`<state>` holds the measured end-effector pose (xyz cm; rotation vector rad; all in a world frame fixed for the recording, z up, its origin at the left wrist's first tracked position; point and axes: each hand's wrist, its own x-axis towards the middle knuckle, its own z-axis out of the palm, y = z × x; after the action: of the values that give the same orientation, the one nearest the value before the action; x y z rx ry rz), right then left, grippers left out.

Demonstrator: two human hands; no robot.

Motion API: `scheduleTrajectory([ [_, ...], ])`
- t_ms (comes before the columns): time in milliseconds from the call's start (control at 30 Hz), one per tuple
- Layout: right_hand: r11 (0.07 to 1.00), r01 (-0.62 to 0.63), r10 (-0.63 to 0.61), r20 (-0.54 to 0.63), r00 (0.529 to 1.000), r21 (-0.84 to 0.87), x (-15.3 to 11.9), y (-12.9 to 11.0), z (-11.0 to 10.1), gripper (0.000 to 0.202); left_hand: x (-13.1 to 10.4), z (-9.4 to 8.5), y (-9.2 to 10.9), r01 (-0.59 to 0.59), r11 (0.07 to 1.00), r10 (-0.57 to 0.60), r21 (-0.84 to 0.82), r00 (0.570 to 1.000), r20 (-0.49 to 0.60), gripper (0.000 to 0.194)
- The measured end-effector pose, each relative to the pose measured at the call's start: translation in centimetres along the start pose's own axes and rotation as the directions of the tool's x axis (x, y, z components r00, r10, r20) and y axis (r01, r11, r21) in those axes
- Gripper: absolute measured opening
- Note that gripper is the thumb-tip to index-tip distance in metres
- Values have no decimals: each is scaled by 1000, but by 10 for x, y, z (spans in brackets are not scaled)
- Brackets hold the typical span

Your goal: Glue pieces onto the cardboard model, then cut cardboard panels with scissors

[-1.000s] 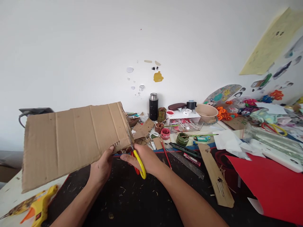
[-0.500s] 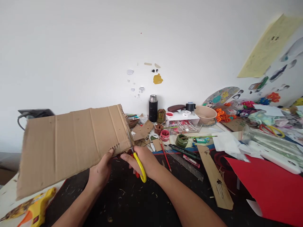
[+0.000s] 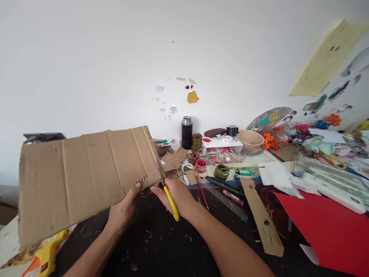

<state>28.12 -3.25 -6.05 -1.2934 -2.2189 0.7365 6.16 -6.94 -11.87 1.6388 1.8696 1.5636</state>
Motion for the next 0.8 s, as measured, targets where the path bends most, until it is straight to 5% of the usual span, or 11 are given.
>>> scheduleTrajectory([
  [400, 999, -44, 45, -39, 998, 28, 3, 2, 7, 33, -1, 12, 6, 274, 939, -276, -210, 961, 20, 48],
  [800, 996, -78, 80, -22, 997, 52, 2, -3, 5, 30, -2, 13, -4, 239, 955, -234, -173, 971, 52, 48],
])
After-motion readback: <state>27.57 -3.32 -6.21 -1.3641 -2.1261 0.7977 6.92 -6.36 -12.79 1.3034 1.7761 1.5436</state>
